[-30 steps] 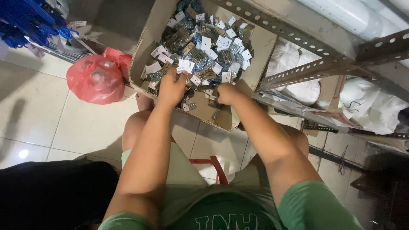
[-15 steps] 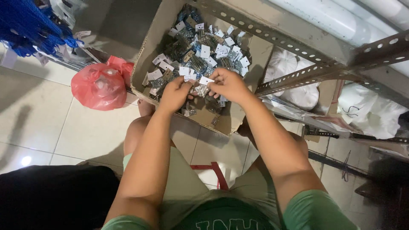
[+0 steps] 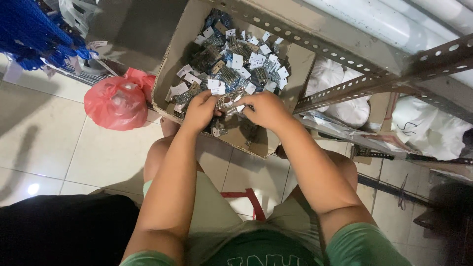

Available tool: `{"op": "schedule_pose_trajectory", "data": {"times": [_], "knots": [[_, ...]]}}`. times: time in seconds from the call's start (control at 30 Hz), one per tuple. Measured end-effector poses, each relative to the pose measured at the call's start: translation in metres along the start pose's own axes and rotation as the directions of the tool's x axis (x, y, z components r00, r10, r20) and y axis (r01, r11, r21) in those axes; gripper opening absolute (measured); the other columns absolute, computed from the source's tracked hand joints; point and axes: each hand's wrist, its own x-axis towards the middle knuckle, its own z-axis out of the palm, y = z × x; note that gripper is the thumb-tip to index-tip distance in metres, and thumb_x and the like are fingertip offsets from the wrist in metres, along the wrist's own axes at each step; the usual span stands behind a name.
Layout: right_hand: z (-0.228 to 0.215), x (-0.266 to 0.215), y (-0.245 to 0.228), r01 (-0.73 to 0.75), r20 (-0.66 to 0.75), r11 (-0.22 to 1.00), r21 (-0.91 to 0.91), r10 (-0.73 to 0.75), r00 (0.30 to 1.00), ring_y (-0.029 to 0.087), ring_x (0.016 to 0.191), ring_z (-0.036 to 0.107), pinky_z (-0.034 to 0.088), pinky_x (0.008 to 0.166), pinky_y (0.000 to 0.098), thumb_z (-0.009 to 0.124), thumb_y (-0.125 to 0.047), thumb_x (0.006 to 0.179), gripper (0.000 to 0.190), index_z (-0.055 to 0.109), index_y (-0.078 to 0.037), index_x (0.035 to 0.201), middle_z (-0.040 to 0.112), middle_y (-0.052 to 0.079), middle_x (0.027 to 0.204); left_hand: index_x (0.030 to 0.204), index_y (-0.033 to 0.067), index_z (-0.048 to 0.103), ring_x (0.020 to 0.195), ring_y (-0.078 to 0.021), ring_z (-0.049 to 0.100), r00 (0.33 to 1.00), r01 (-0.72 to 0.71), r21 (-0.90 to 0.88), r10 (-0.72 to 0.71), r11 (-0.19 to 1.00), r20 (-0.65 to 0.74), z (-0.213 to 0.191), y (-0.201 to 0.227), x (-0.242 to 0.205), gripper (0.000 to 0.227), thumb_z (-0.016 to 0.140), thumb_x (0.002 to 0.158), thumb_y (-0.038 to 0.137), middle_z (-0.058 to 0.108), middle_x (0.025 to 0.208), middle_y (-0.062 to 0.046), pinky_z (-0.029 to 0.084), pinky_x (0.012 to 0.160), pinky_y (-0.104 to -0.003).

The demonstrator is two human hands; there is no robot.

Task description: Picking up metal tags from a box and hanging them onto a wire display rack

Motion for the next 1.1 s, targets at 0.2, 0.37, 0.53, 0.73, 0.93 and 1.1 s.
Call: {"op": "schedule_pose_trajectory", "data": {"times": [0.2, 0.37, 0.53, 0.73, 0.93, 1.1], "knots": [[0.011, 0.018, 0.021, 0.089, -0.106, 0.996, 0.027, -0.086, 0.991, 0.038, 0.105, 0.068, 0.056, 0.091, 0.0488, 0.073, -0.015, 0.09, 0.01, 0.08, -0.021, 0.094, 0.068, 0.011, 0.105, 0.117, -0.0103, 0.068, 0.072, -0.0257, 0.074, 1.0, -0.016, 0.066, 0.017, 0.998, -0.009, -0.005, -0.029, 0.018, 0.033, 0.061, 0.099, 0.017, 0.07, 0.089, -0.024, 0.067, 0.062, -0.034], [0.012, 0.029, 0.008, 0.018, -0.053, 0.958, 0.287, -0.003, 0.999, 0.037, 0.098, 0.073, 0.058, 0.089, 0.0464, 0.072, -0.01, 0.093, 0.011, 0.078, -0.011, 0.102, 0.075, 0.015, 0.105, 0.106, 0.0058, 0.075, 0.066, -0.0209, 0.077, 0.998, -0.029, 0.254, 0.016, 0.967, 0.053, -0.01, -0.039, 0.026, 0.026, 0.065, 0.098, 0.027, 0.074, 0.074, -0.014, 0.062, 0.057, -0.033], [0.037, 0.046, 0.037, -0.101, -0.066, 0.872, 0.479, 0.15, 0.986, 0.016, 0.06, 0.073, 0.059, 0.067, 0.0334, 0.078, -0.01, 0.087, 0.025, 0.071, -0.007, 0.111, 0.077, 0.014, 0.097, 0.112, -0.0067, 0.069, 0.072, -0.029, 0.076, 0.998, 0.031, 0.07, -0.034, 0.997, 0.051, 0.006, 0.016, -0.015, 0.04, 0.063, 0.101, 0.031, 0.071, 0.086, -0.026, 0.064, 0.065, -0.038], [0.038, 0.048, 0.037, -0.096, -0.101, 0.786, 0.611, 0.198, 0.975, 0.019, 0.083, 0.076, 0.062, 0.074, 0.0321, 0.076, -0.001, 0.089, 0.024, 0.07, -0.002, 0.112, 0.077, 0.018, 0.101, 0.117, -0.013, 0.065, 0.071, -0.0249, 0.074, 0.982, -0.091, 0.058, 0.08, 0.994, 0.174, -0.003, 0.001, -0.007, 0.042, 0.073, 0.099, 0.024, 0.07, 0.085, -0.021, 0.063, 0.062, -0.034], [0.054, 0.045, 0.056, -0.164, 0.006, 0.619, 0.768, 0.249, 0.968, 0.02, 0.107, 0.07, 0.061, 0.093, 0.033, 0.073, 0.005, 0.087, 0.038, 0.062, 0.005, 0.124, 0.069, 0.024, 0.12, 0.12, -0.0134, 0.063, 0.068, -0.0219, 0.074, 0.979, -0.127, 0.079, 0.112, 0.989, 0.172, -0.004, -0.005, 0.003, 0.039, 0.071, 0.1, 0.019, 0.071, 0.087, -0.02, 0.062, 0.062, -0.033], [0.069, 0.042, 0.061, -0.143, -0.003, 0.572, 0.808, 0.246, 0.969, 0.018, 0.085, 0.074, 0.068, 0.077, 0.0277, 0.066, 0.004, 0.092, 0.028, 0.063, 0.007, 0.12, 0.072, 0.022, 0.102, 0.121, -0.0158, 0.06, 0.075, -0.026, 0.075, 0.979, -0.121, 0.016, 0.117, 0.992, 0.165, -0.009, -0.019, 0.011, 0.039, 0.072, 0.1, 0.015, 0.071, 0.093, -0.024, 0.065, 0.063, -0.036]]}}
